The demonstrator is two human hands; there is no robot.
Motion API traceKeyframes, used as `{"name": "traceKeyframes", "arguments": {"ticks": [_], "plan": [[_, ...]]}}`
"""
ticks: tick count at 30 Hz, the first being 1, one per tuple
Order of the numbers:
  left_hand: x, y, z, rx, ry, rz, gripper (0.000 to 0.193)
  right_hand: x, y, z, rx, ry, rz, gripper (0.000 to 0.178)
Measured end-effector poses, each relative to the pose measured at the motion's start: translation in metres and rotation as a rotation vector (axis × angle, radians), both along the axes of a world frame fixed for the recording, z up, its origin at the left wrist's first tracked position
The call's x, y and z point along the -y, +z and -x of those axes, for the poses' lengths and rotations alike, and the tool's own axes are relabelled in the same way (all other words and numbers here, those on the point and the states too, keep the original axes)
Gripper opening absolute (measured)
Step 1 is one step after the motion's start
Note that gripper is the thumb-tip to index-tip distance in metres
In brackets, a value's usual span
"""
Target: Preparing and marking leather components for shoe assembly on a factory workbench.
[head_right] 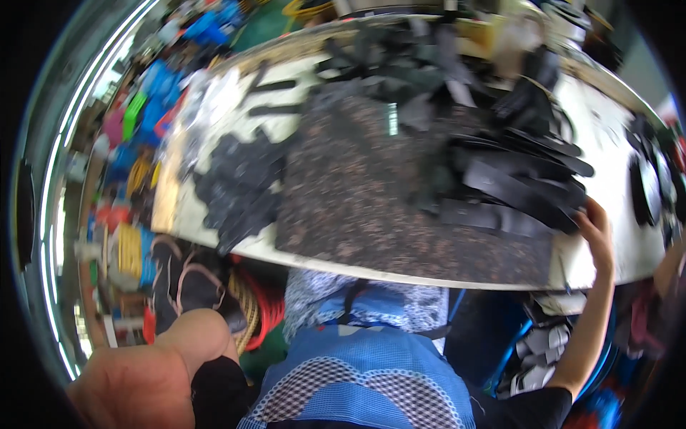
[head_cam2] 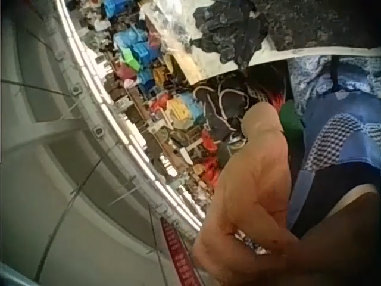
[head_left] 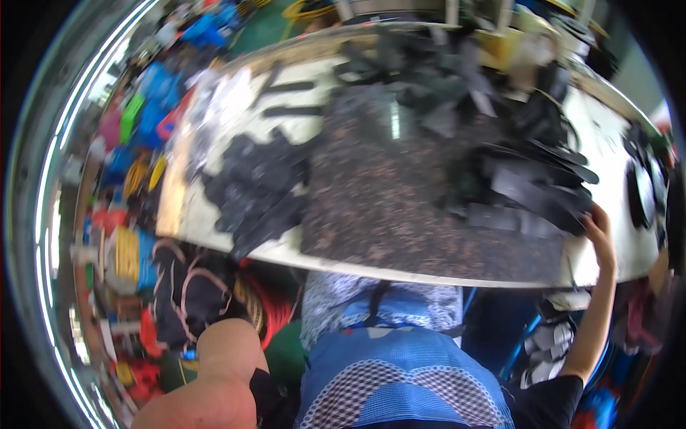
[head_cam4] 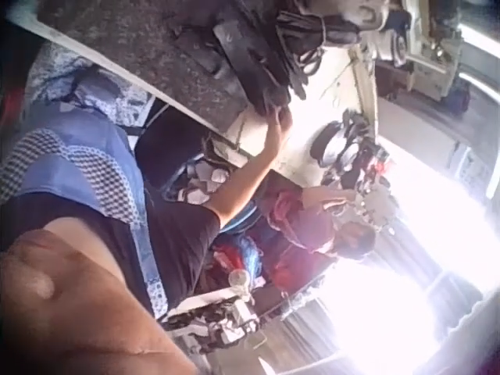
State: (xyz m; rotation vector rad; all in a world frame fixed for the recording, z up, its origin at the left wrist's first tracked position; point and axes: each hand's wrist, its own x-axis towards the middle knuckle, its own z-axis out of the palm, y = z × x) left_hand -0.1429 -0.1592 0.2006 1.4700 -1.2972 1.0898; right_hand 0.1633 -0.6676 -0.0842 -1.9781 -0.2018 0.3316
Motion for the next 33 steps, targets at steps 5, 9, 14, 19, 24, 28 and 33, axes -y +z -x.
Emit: {"name": "traceKeyframes", "arguments": {"ticks": [5, 9, 14, 19, 24, 28, 33], "plan": [[-0.048, -0.007, 0.051, -0.068, 0.198, -0.1, 0.029, 0.047, -0.018, -0.02, 0.46, -0.01, 0.36, 0.028], [-0.108, -0.055, 0.1, -0.283, 0.849, 0.241, 0.017, 0.049, 0.0, -0.017, 0.652, -0.412, 0.611, 0.044], [-0.204, -0.14, 0.024, -1.083, 0.897, 0.435, 0.023, 0.152, 0.028, 0.028, 0.651, -0.769, 0.693, 0.057], [-0.292, -0.191, -0.083, -1.116, 0.937, 0.005, 0.016, -0.044, 0.122, 0.1, 0.546, -0.876, -0.233, 0.03], [-0.367, -0.254, -0.196, -0.714, 1.182, -0.447, 0.023, -0.132, 0.141, 0.119, 0.258, -0.77, -0.503, 0.029], [-0.384, -0.265, -0.224, -0.765, 1.021, -0.537, 0.022, -0.184, 0.14, 0.138, 0.186, -0.552, -0.545, 0.028], [-0.369, -0.247, -0.214, -0.667, 1.102, -0.609, 0.009, -0.245, 0.13, 0.117, 0.183, -0.483, -0.341, 0.028]]}}
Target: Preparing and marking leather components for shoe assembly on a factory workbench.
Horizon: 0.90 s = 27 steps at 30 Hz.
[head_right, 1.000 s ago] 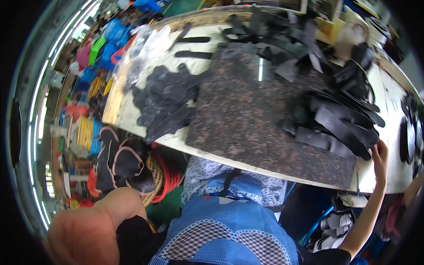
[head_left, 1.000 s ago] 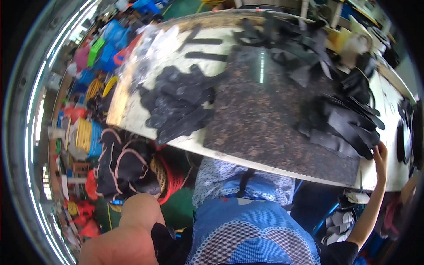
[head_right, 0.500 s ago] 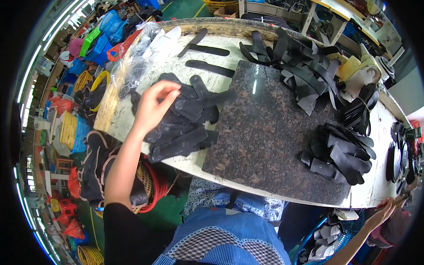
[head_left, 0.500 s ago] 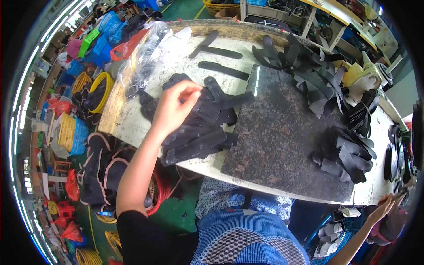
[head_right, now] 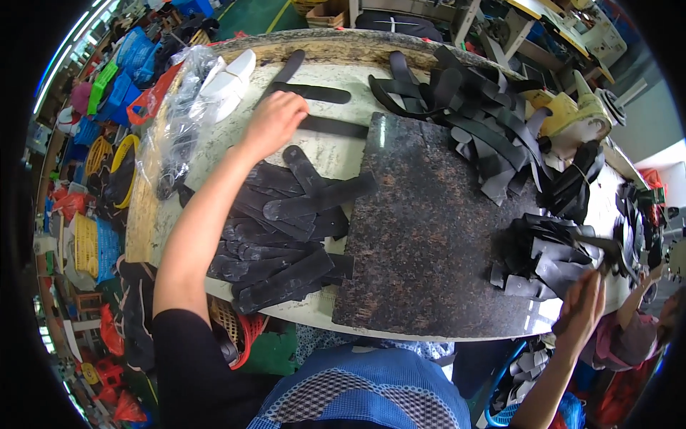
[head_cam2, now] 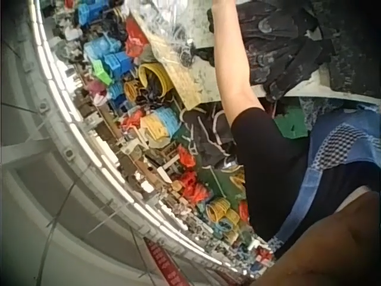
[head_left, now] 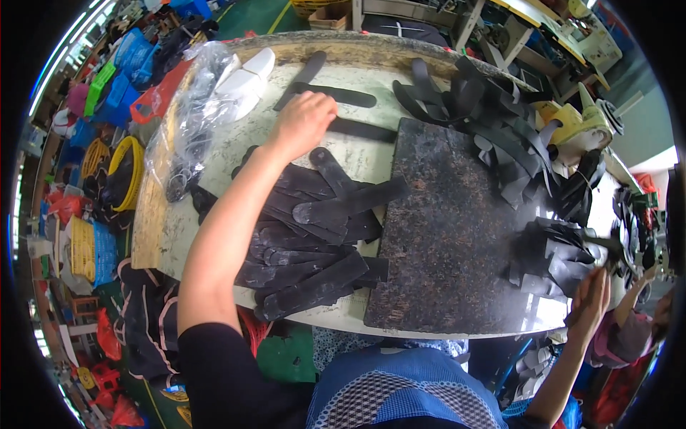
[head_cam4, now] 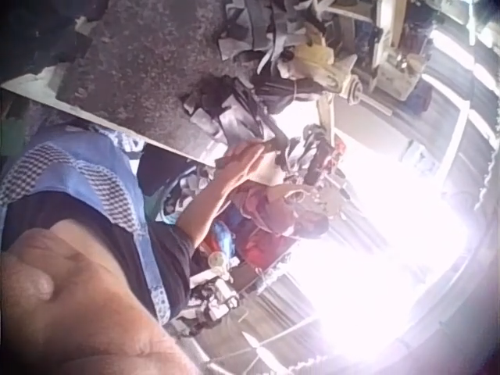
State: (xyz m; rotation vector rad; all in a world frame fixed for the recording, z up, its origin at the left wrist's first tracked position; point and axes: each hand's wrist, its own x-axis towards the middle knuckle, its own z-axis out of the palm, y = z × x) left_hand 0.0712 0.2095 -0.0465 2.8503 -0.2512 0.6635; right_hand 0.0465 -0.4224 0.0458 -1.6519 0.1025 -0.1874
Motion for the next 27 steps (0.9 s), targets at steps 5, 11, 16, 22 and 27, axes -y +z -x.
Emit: {"name": "traceKeyframes", "arguments": {"ticks": [5, 11, 16, 22, 27], "plan": [[0.095, 0.085, 0.045, -0.047, -0.117, 0.754, 0.009, -0.058, 0.008, -0.002, 0.359, 0.221, 0.074, 0.03], [0.248, 0.049, 0.149, -0.396, -0.186, 0.969, 0.04, -0.111, 0.024, 0.032, 0.295, 0.488, 0.296, 0.033], [0.275, 0.004, 0.156, -0.096, -0.145, 0.457, 0.036, -0.096, -0.011, 0.054, 0.276, 0.837, 0.657, 0.023], [0.269, 0.005, 0.163, -0.125, -0.19, 0.539, 0.028, -0.095, -0.044, 0.054, 0.33, 0.956, 0.83, 0.018], [0.269, 0.004, 0.173, -0.137, -0.247, 0.41, 0.037, -0.1, -0.04, 0.042, 0.327, 1.002, 0.727, 0.016]]}}
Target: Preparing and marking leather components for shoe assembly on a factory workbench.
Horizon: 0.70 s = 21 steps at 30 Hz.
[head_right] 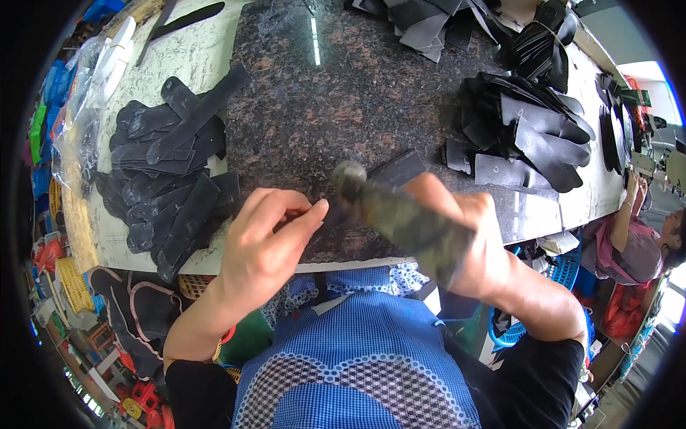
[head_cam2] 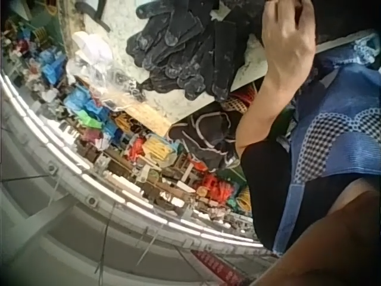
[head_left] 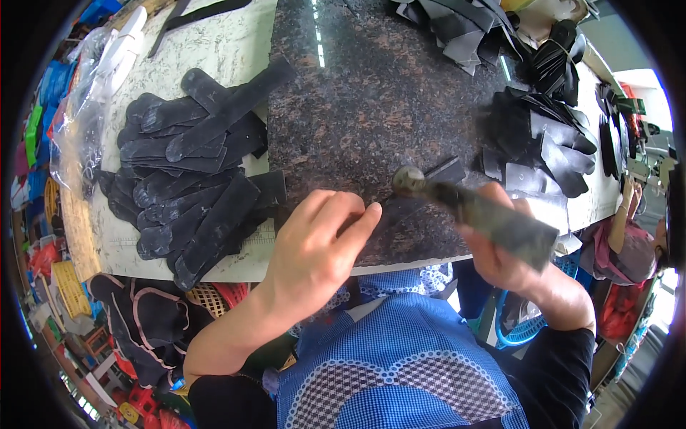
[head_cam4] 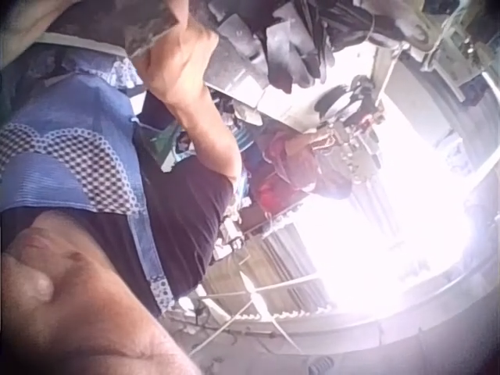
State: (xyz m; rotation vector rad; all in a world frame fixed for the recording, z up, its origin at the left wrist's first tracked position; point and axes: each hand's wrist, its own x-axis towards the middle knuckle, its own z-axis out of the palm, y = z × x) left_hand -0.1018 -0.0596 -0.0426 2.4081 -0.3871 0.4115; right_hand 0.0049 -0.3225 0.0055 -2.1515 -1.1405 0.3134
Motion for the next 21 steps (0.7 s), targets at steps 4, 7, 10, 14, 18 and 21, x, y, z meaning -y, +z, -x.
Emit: {"name": "traceKeyframes", "arguments": {"ticks": [4, 7, 10, 14, 18, 21], "plan": [[0.006, 0.006, 0.004, 0.056, 0.006, -0.127, 0.041, -0.015, -0.002, -0.001, 0.038, 0.064, 0.111, 0.025], [0.004, 0.0, 0.004, 0.091, 0.015, -0.083, 0.034, -0.005, -0.012, 0.001, -0.08, 0.032, 0.077, 0.027], [-0.01, 0.003, 0.0, -0.01, -0.012, 0.068, 0.031, -0.005, -0.018, 0.003, 0.229, 0.144, 0.063, 0.026], [-0.008, 0.004, 0.005, -0.025, -0.04, 0.015, 0.035, -0.006, -0.016, 0.008, 0.088, 0.066, 0.004, 0.01], [-0.005, 0.006, 0.009, 0.006, -0.038, -0.068, 0.038, -0.012, -0.011, 0.007, 0.06, -0.016, 0.173, 0.015], [-0.008, 0.001, 0.009, 0.013, -0.015, -0.044, 0.038, -0.008, 0.001, 0.01, -0.106, -0.094, 0.041, 0.014]]}}
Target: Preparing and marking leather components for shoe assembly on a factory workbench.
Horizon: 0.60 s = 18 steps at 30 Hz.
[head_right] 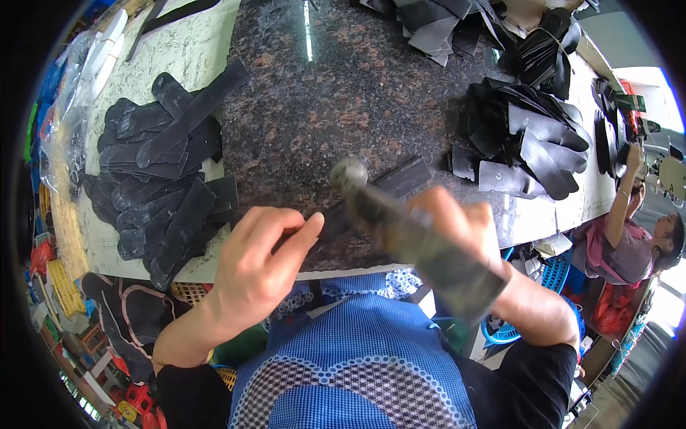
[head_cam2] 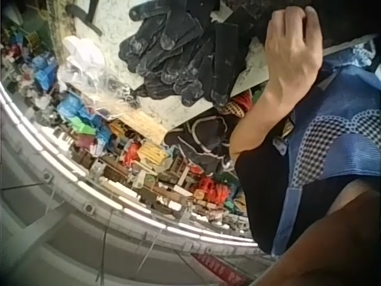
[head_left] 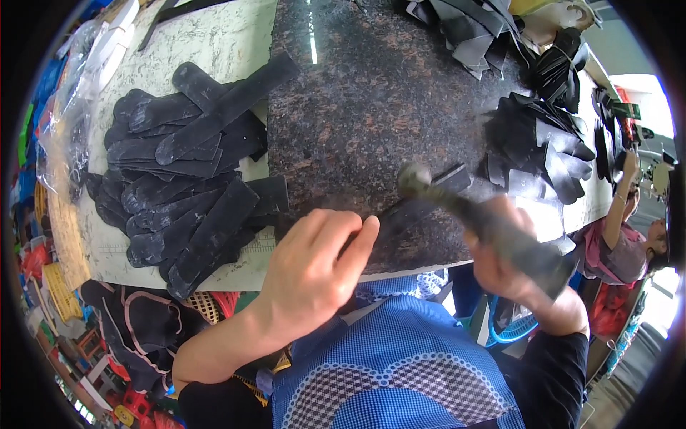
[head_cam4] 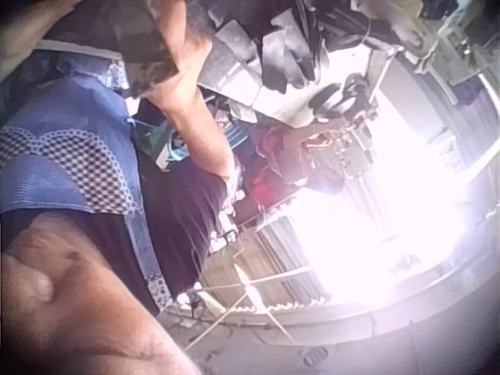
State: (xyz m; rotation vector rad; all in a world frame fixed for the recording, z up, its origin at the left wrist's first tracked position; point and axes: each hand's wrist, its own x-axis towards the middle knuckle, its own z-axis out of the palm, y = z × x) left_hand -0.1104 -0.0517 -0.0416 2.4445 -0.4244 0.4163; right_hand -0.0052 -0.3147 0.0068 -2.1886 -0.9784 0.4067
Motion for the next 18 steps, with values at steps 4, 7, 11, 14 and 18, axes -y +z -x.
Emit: {"name": "traceKeyframes", "arguments": {"ticks": [4, 7, 11, 14, 18], "plan": [[-0.009, 0.005, -0.012, -0.112, 0.024, 0.123, 0.034, -0.003, -0.015, -0.013, 0.279, 0.13, -0.038, 0.03], [-0.004, 0.016, -0.024, -0.164, 0.028, 0.156, 0.029, -0.004, 0.011, -0.026, 0.224, -0.193, -0.031, 0.018], [-0.009, 0.02, -0.026, -0.212, -0.009, 0.119, 0.015, -0.03, -0.005, -0.066, 0.536, -0.314, 0.135, 0.017], [-0.012, 0.029, -0.033, -0.192, 0.006, 0.037, 0.013, -0.039, -0.022, -0.077, 0.52, -0.309, 0.199, 0.018], [-0.018, 0.033, -0.041, -0.202, -0.001, -0.068, 0.013, -0.027, 0.004, -0.092, 0.78, -0.204, 0.105, 0.03]]}}
